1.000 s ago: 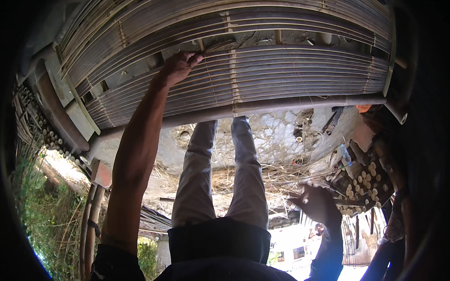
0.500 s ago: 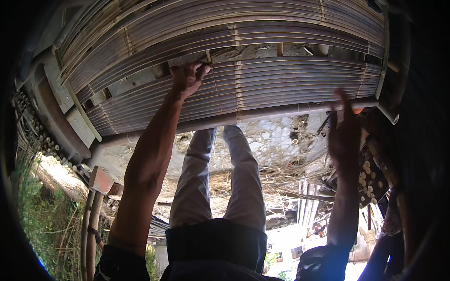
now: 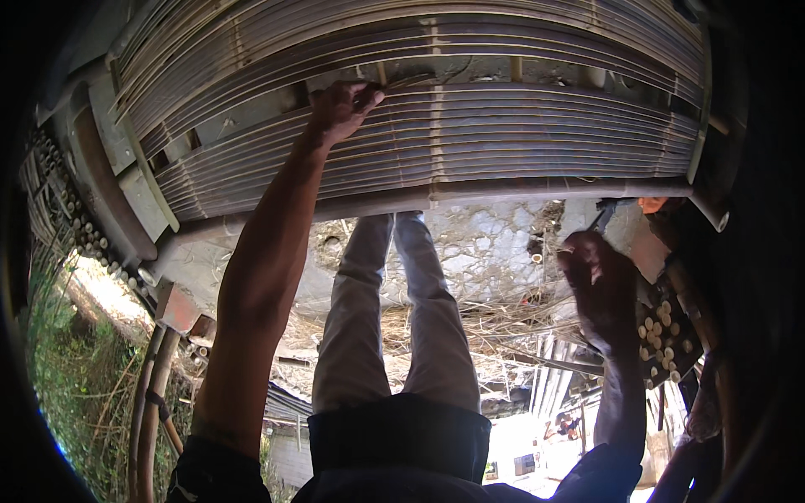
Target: The person weaves thin bamboo strips into a large, curved frame using a traditional hand technique. They repeatedly pass a strip over and under the existing vertical strands, securing the weave by hand to gradually build up the structure.
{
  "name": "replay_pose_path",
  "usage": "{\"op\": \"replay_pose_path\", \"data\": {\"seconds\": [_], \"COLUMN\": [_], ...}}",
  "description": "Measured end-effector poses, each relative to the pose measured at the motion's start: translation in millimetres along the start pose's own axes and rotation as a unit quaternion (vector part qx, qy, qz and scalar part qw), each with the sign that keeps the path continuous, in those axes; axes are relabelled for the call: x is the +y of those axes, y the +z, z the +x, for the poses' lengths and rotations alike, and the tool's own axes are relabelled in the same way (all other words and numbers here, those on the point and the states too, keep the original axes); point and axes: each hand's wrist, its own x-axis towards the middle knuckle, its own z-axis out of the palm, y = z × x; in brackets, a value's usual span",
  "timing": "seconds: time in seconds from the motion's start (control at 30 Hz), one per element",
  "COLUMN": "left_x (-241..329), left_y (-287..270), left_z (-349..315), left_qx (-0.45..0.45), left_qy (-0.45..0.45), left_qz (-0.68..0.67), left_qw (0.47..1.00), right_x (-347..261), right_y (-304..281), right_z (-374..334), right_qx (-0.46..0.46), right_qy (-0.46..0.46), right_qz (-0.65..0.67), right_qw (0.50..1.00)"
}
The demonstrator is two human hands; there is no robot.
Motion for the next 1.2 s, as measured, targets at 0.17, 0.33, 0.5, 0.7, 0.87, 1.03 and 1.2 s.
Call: {"op": "replay_pose_path", "data": {"seconds": [0.17, 0.33, 0.5, 0.7, 0.87, 1.03, 1.2], "left_x": [-16.7, -114.8, -170.6, 46.0, 125.5, -64.5, -263.5], "left_y": [-7.5, -3.4, 21.5, 68.3, 52.2, -43.9, -155.0], "left_z": [-55.6, -175.0, -244.6, -293.7, -377.5, -321.8, -201.1], "left_qx": [0.385, 0.503, 0.424, 0.122, -0.164, 0.12, 0.289], "left_qy": [0.021, -0.501, -0.325, -0.167, 0.048, -0.06, -0.035], "left_qz": [0.059, 0.149, 0.117, -0.436, -0.397, -0.334, 0.075], "left_qw": [0.921, 0.688, 0.837, 0.876, 0.902, 0.933, 0.954], "right_x": [79.6, 239.0, 341.1, 4.9, -157.0, -97.8, -52.9], "right_y": [-9.7, 21.2, 94.1, 208.7, 247.3, 138.1, 75.0], "right_z": [-53.8, -157.5, -199.0, 3.1, 57.9, 12.9, -104.1], "right_qx": [0.063, 0.225, 0.286, 0.057, -0.323, 0.043, 0.236], "right_qy": [0.086, 0.371, 0.169, 0.067, -0.007, 0.211, 0.144], "right_qz": [0.453, 0.414, -0.139, 0.221, 0.291, 0.294, 0.424], "right_qw": [0.885, 0.8, 0.933, 0.971, 0.9, 0.931, 0.863]}}
